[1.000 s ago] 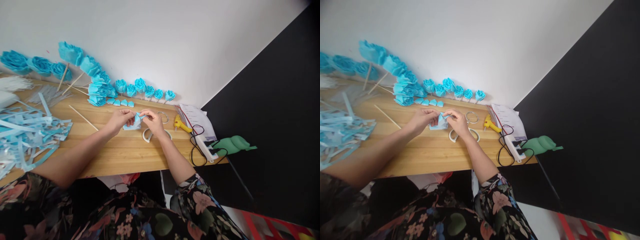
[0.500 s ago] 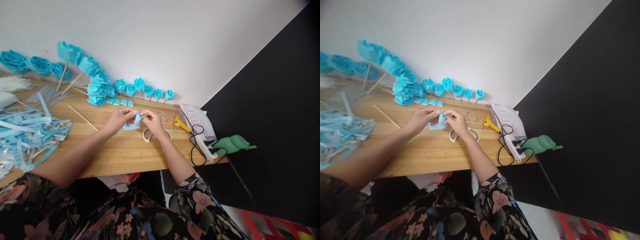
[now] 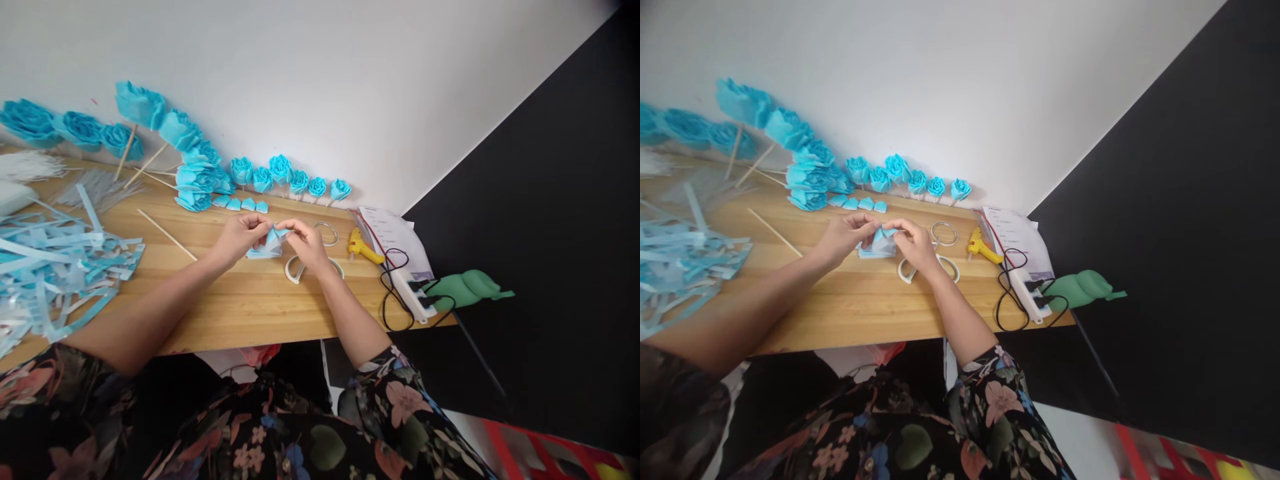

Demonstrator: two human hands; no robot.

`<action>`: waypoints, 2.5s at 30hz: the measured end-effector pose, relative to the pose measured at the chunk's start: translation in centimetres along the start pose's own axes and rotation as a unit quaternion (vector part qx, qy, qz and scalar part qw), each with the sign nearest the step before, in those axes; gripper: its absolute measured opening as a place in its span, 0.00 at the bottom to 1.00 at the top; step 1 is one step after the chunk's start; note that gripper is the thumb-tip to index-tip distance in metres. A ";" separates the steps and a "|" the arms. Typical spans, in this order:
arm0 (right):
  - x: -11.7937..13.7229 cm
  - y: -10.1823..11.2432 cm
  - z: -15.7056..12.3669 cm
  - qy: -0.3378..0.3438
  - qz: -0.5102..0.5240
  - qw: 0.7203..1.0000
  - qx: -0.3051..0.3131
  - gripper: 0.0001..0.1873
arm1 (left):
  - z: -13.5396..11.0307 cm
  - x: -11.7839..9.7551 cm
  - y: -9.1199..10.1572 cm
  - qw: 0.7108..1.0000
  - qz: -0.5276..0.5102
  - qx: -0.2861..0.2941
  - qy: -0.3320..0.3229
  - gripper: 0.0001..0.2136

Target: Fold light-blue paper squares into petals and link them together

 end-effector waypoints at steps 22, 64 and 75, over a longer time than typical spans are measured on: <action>-1.3 -0.1 0.4 -0.050 0.082 0.993 -0.070 0.24 | -0.4 0.2 -0.6 0.995 0.083 -0.029 -0.052 0.09; -1.2 -0.1 0.3 -0.016 0.064 0.996 -0.064 0.28 | -0.3 0.5 -0.3 0.992 0.121 -0.017 -0.030 0.16; -1.5 -0.3 0.5 -0.025 0.070 0.993 -0.086 0.30 | -0.2 0.5 -0.2 0.998 0.062 -0.002 -0.029 0.18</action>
Point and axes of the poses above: each hand's wrist, its own z-axis towards the middle knuckle, its own y-axis out of the back of the hand, x = y × z, the point moved 1 cm from there along z, towards the middle knuckle, and after that the axes turned 7 degrees about y, right-handed, at the moved point
